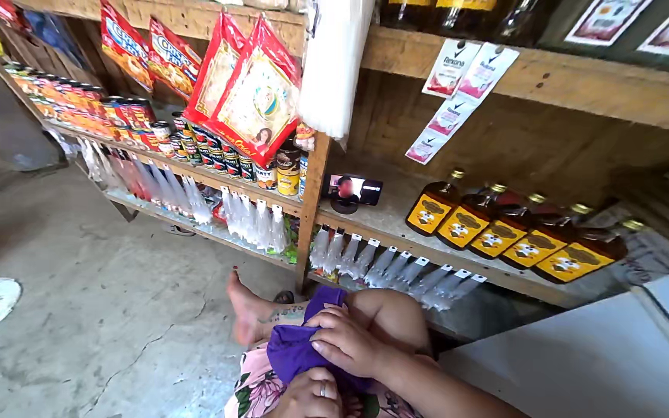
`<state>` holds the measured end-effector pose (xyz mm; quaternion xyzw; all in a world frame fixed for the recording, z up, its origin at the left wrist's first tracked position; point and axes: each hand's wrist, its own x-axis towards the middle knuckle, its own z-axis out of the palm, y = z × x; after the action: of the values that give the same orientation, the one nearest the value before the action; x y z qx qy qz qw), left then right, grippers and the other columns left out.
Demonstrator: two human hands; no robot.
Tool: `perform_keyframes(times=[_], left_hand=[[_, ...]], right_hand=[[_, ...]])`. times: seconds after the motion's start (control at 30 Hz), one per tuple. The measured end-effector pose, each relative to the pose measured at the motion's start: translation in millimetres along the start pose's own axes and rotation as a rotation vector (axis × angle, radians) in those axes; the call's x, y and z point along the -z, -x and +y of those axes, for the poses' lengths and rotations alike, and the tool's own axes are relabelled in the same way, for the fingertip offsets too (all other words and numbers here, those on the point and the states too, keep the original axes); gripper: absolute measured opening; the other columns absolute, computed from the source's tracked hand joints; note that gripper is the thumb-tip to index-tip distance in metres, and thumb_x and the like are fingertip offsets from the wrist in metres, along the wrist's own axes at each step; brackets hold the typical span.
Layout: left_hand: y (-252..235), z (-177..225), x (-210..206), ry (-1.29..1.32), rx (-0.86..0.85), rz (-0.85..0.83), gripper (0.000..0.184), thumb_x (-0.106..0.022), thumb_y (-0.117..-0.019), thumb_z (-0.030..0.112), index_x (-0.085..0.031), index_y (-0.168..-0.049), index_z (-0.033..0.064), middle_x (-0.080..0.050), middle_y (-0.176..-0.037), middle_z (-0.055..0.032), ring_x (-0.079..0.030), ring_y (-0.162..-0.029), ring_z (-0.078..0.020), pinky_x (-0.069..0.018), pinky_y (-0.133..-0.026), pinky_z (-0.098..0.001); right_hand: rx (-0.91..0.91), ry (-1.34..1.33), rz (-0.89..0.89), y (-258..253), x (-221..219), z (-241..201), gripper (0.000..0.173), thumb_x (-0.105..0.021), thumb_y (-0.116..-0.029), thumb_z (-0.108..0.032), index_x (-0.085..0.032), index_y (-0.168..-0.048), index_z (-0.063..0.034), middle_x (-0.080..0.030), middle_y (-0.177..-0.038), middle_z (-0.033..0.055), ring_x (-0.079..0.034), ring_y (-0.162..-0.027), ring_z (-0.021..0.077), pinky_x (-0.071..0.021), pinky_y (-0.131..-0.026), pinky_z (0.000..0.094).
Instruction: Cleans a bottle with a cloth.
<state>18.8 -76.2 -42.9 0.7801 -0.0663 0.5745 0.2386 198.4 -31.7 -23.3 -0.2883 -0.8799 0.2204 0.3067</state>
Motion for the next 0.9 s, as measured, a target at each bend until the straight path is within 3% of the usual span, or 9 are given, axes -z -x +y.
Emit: perform_keyframes(times=[0.27, 0.6, 0.9], left_hand=[[2, -3, 4, 0.003, -0.004, 0.059, 0.039, -0.042, -0.1071, 0.035, -0.052, -0.074, 0.0153, -0.054, -0.069, -0.0027, -0.057, -0.072, -0.0160, -0.0476, -0.082, -0.0314], [1, -3, 5, 0.010, -0.013, 0.064, 0.039, -0.043, -0.1064, 0.034, -0.051, -0.073, 0.0147, -0.052, -0.067, -0.0032, -0.055, -0.071, -0.0163, -0.0472, -0.081, -0.0317], [1, 0, 7, -0.012, -0.004, 0.053, 0.041, -0.041, -0.1075, 0.034, -0.051, -0.073, 0.0142, -0.055, -0.069, -0.0041, -0.059, -0.076, -0.0173, -0.0483, -0.087, -0.0320]], right_hand=[[-0.001, -0.057, 0.051, -11, -2, 5, 0.037, -0.050, -0.1061, -0.025, -0.077, -0.095, -0.0024, -0.073, -0.112, 0.0127, -0.066, -0.113, 0.0233, -0.0437, -0.110, 0.0452], [-0.033, -0.136, 0.087, -9, -3, 10, 0.036, -0.052, -0.1057, -0.022, -0.076, -0.091, 0.0011, -0.073, -0.111, 0.0147, -0.066, -0.115, 0.0218, -0.0413, -0.113, 0.0426], [-0.122, -0.210, 0.126, -8, -3, 18, 0.035, -0.051, -0.1047, -0.016, -0.076, -0.094, 0.0069, -0.073, -0.110, 0.0185, -0.065, -0.117, 0.0237, -0.0428, -0.111, 0.0382]])
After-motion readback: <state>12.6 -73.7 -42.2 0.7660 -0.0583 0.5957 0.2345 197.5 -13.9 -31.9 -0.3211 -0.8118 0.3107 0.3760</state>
